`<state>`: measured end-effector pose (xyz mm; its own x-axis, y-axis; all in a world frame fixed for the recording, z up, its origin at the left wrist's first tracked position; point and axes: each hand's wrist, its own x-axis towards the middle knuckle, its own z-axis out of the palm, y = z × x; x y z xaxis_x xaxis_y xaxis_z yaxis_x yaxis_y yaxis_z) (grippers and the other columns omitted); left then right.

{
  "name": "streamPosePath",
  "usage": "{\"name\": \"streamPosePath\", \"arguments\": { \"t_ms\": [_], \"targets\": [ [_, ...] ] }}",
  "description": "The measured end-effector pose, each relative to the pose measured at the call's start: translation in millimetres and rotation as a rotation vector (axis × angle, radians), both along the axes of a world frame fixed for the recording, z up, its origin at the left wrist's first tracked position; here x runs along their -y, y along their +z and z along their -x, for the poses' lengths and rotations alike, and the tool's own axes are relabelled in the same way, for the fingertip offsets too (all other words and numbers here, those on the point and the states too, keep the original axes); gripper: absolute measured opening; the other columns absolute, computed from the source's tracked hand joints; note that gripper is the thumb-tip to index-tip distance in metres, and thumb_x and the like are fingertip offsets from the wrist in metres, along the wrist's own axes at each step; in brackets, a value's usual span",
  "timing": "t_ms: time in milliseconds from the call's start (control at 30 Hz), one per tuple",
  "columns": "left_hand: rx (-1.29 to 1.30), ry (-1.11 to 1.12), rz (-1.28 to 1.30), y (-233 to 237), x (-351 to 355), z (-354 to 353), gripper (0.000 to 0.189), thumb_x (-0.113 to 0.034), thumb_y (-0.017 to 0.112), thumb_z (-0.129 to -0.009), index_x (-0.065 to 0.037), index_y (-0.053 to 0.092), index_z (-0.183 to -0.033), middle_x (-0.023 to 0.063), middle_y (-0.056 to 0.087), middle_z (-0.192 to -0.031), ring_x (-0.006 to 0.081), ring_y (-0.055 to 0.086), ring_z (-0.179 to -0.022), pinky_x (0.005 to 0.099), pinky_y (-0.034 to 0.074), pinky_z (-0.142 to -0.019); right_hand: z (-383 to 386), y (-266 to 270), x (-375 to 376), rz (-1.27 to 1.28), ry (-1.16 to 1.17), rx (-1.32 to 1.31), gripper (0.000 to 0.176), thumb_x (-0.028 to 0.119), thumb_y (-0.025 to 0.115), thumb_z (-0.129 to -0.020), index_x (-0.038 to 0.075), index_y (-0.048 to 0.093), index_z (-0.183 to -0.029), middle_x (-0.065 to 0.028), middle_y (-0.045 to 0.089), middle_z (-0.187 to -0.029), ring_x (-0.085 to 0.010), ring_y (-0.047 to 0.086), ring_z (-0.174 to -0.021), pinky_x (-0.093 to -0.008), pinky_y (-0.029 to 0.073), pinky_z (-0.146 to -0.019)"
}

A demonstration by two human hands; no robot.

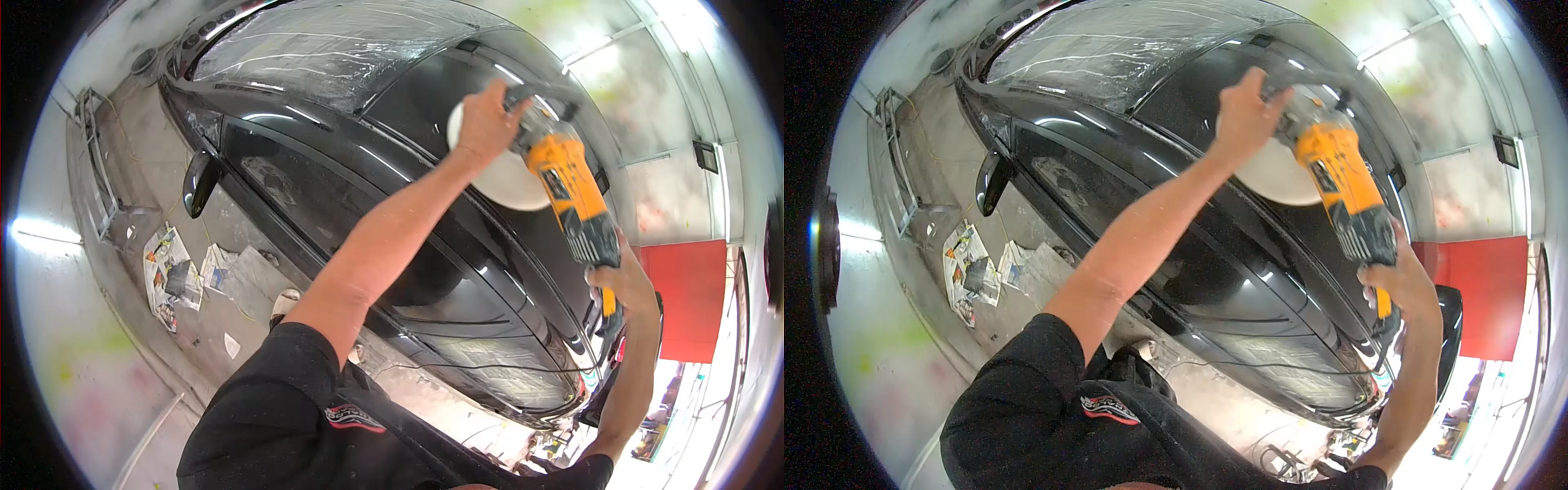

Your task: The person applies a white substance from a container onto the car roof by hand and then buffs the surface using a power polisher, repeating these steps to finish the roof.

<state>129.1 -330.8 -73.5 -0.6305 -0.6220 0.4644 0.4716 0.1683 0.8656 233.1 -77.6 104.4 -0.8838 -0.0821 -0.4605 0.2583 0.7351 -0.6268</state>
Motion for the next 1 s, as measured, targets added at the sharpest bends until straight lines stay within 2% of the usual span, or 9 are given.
{"name": "streamPosePath", "arguments": {
  "t_ms": [200, 333, 467, 533, 633, 700, 733, 833, 1000],
  "targets": [
    [0.044, -0.181, 0.014, 7, -92, -18, 0.033, -0.026, 0.079, -0.09, 0.0, 0.059, -0.097, 0.0229, 0.068, -0.08, 0.0443, 0.069, -0.079, 0.0477, 0.052, -0.067, -48, 13, -75, -0.001, -0.097, -0.083, 0.1, -0.008, 0.066, -0.066, 0.007, 0.03, -0.158, -0.0085, 0.063, -0.085, -0.0177, 0.06, -0.055, -0.0326, 0.05, -0.048],
    [0.009, -0.206, -0.006, 8, -104, -32, 0.03, -0.023, 0.076, -0.092, 0.0, 0.058, -0.097, 0.0226, 0.067, -0.078, 0.0426, 0.069, -0.077, 0.0465, 0.051, -0.067, -57, 26, -83, -0.079, -0.139, -0.058, 0.101, -0.008, 0.065, -0.064, 0.006, 0.031, -0.158, -0.0074, 0.064, -0.09, -0.0163, 0.061, -0.057, -0.0327, 0.051, -0.048],
    [-0.008, -0.194, -0.127, 11, -71, -58, 0.026, -0.019, 0.077, -0.091, 0.0, 0.059, -0.094, 0.0206, 0.066, -0.076, 0.0369, 0.069, -0.071, 0.0422, 0.051, -0.064, -60, 28, -54, -0.091, -0.044, -0.1, 0.101, -0.007, 0.066, -0.063, 0.006, 0.032, -0.158, -0.0079, 0.064, -0.091, -0.0163, 0.06, -0.06, -0.0312, 0.053, -0.055],
    [0.009, -0.103, -0.115, 7, -42, -69, 0.027, -0.019, 0.078, -0.09, -0.001, 0.059, -0.093, 0.0203, 0.067, -0.077, 0.0362, 0.069, -0.071, 0.0416, 0.051, -0.064, -54, 23, -38, -0.082, 0.021, -0.143, 0.102, -0.006, 0.066, -0.063, 0.006, 0.032, -0.159, -0.0079, 0.064, -0.091, -0.0162, 0.059, -0.062, -0.0303, 0.053, -0.059],
    [0.015, 0.079, -0.075, -7, 8, -77, 0.026, -0.019, 0.079, -0.09, -0.001, 0.06, -0.093, 0.019, 0.068, -0.076, 0.0338, 0.071, -0.071, 0.0405, 0.053, -0.065, -39, 20, 11, -0.2, 0.077, -0.123, 0.103, -0.005, 0.066, -0.064, 0.006, 0.03, -0.16, -0.0079, 0.063, -0.091, -0.0161, 0.058, -0.064, -0.0294, 0.052, -0.062],
    [0.052, 0.081, -0.128, -14, 39, -81, 0.026, -0.018, 0.078, -0.091, 0.0, 0.059, -0.093, 0.0189, 0.068, -0.074, 0.0285, 0.072, -0.069, 0.0389, 0.053, -0.064, -31, 18, 48, -0.179, 0.12, -0.062, 0.103, -0.003, 0.067, -0.066, 0.007, 0.029, -0.161, -0.0081, 0.063, -0.088, -0.0167, 0.059, -0.062, -0.0316, 0.051, -0.058],
    [0.074, 0.09, -0.123, -17, 54, -83, 0.027, -0.019, 0.078, -0.092, 0.001, 0.059, -0.094, 0.0183, 0.069, -0.075, 0.0218, 0.071, -0.069, 0.0366, 0.053, -0.064, -27, 16, 61, -0.148, 0.142, -0.028, 0.103, -0.003, 0.067, -0.066, 0.007, 0.028, -0.161, -0.0081, 0.063, -0.087, -0.017, 0.059, -0.061, -0.032, 0.051, -0.057],
    [0.029, 0.181, -0.123, -23, 93, -90, 0.027, -0.018, 0.079, -0.092, 0.001, 0.06, -0.094, 0.0172, 0.07, -0.076, 0.0181, 0.07, -0.069, 0.0349, 0.053, -0.065, -13, 8, 91, -0.125, 0.217, 0.014, 0.104, -0.002, 0.069, -0.069, 0.008, 0.025, -0.162, -0.0082, 0.062, -0.084, -0.0177, 0.06, -0.06, -0.0336, 0.051, -0.055],
    [0.061, 0.24, -0.083, -29, 129, -101, 0.027, -0.018, 0.079, -0.091, 0.002, 0.061, -0.095, 0.0157, 0.071, -0.076, 0.0189, 0.07, -0.069, 0.0347, 0.053, -0.065, -7, 2, 130, -0.171, 0.271, 0.009, 0.105, 0.0, 0.07, -0.069, 0.008, 0.023, -0.163, -0.0086, 0.063, -0.085, -0.0179, 0.06, -0.06, -0.0338, 0.051, -0.055]
  ]
}}
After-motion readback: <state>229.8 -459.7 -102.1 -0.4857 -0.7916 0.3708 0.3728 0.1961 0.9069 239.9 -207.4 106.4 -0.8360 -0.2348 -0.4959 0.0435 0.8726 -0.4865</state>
